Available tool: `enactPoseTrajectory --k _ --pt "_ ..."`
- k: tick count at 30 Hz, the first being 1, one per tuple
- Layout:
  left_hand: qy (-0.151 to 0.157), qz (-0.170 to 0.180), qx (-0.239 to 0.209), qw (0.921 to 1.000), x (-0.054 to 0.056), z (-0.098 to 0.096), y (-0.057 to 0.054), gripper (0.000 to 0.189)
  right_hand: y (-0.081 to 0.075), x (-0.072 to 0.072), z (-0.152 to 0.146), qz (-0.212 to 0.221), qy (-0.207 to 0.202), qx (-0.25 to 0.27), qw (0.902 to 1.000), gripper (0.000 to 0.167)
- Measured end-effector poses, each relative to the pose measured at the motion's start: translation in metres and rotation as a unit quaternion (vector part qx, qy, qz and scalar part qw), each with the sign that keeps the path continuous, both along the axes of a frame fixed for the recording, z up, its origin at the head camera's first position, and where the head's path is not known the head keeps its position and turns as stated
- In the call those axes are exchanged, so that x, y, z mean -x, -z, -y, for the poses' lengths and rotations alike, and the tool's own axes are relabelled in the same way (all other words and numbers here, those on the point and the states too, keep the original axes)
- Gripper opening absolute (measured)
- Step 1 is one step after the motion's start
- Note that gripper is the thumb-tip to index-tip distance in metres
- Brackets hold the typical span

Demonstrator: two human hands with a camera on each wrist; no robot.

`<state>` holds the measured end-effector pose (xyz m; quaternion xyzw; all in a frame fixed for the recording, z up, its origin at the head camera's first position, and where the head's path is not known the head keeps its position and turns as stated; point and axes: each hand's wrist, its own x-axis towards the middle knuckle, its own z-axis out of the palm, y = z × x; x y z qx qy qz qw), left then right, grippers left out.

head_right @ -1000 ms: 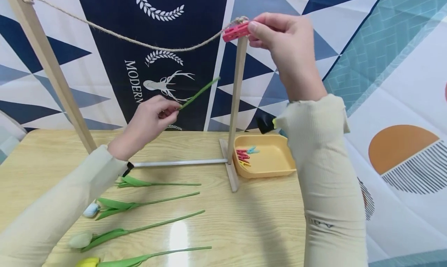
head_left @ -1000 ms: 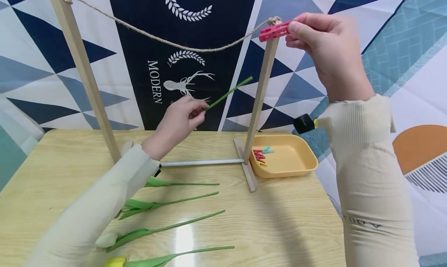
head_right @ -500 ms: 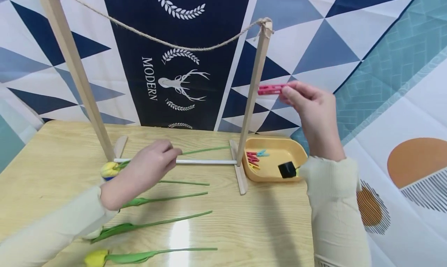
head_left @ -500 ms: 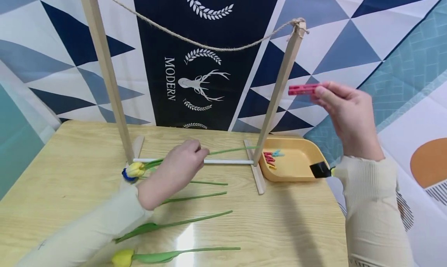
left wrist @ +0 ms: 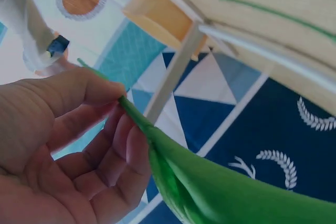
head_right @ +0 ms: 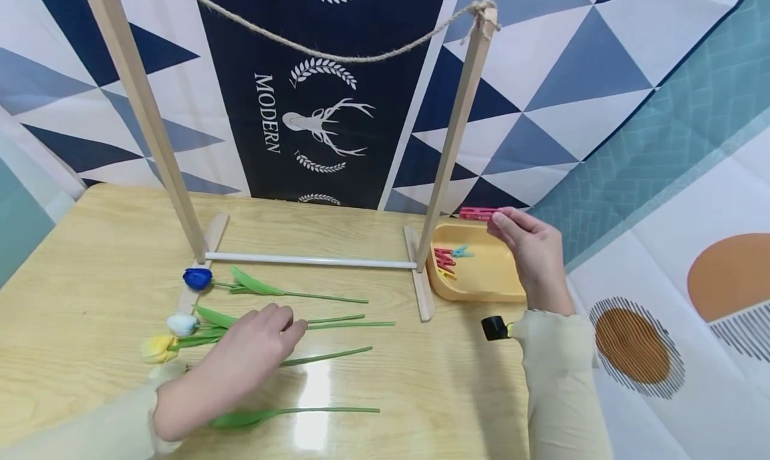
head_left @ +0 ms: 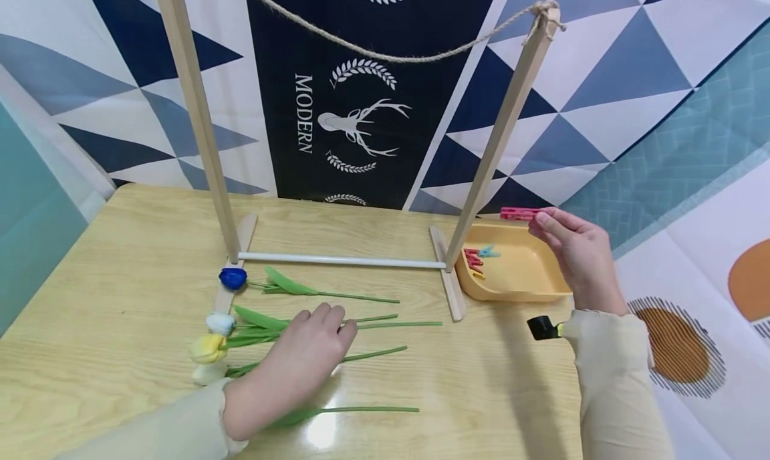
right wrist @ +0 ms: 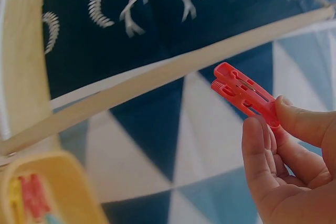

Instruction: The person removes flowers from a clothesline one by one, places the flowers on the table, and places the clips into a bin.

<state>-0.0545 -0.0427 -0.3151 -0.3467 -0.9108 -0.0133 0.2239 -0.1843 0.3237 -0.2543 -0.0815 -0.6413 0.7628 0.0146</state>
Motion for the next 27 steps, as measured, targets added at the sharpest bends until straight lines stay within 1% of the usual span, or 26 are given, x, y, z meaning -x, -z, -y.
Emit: enactPoseTrajectory --k 2,4,6,10,12,14,16,19,23,27 --pt "-0.005 0.006 0.005 1.0000 -0.006 0.002 0.005 0.021 0.010 0.002 -0.001 0.007 -0.004 0.025 0.9997 0.013" --pt "-0.011 0.010 0.012 0.9998 -0.011 0.004 0.011 0.019 0.020 0.003 -0.002 0.012 -0.006 0.038 0.9992 0.011" --pt "-0.014 0.025 0.020 0.9994 -0.015 0.006 0.016 0.018 0.028 0.004 -0.003 0.015 -0.008 0.044 0.9989 0.011" --pt "-0.004 0.079 0.041 0.9960 -0.021 0.005 0.027 0.018 0.044 0.006 -0.006 0.020 -0.001 0.024 0.9995 0.014" --pt "0.005 0.091 0.057 0.9942 -0.023 0.003 0.034 0.017 0.051 0.007 -0.009 0.028 0.005 0.022 0.9993 0.014" --pt "0.006 0.083 0.073 0.9939 -0.023 -0.001 0.042 0.014 0.058 0.008 -0.012 0.034 0.006 0.030 0.9989 0.011" --pt "0.002 0.064 0.084 0.9944 -0.022 -0.003 0.050 0.012 0.065 0.010 -0.015 0.044 0.005 0.040 0.9982 0.009" --pt "-0.007 0.037 0.091 0.9952 -0.019 -0.006 0.063 0.011 0.075 0.013 -0.020 0.062 0.009 0.040 0.9972 0.007" --pt "-0.014 0.038 0.099 0.9943 -0.018 -0.007 0.074 0.011 0.087 0.017 -0.027 0.088 0.018 0.029 0.9955 0.005" --pt "-0.013 0.048 0.112 0.9925 -0.020 -0.009 0.078 0.013 0.097 0.020 -0.031 0.108 0.016 0.033 0.9935 0.003"
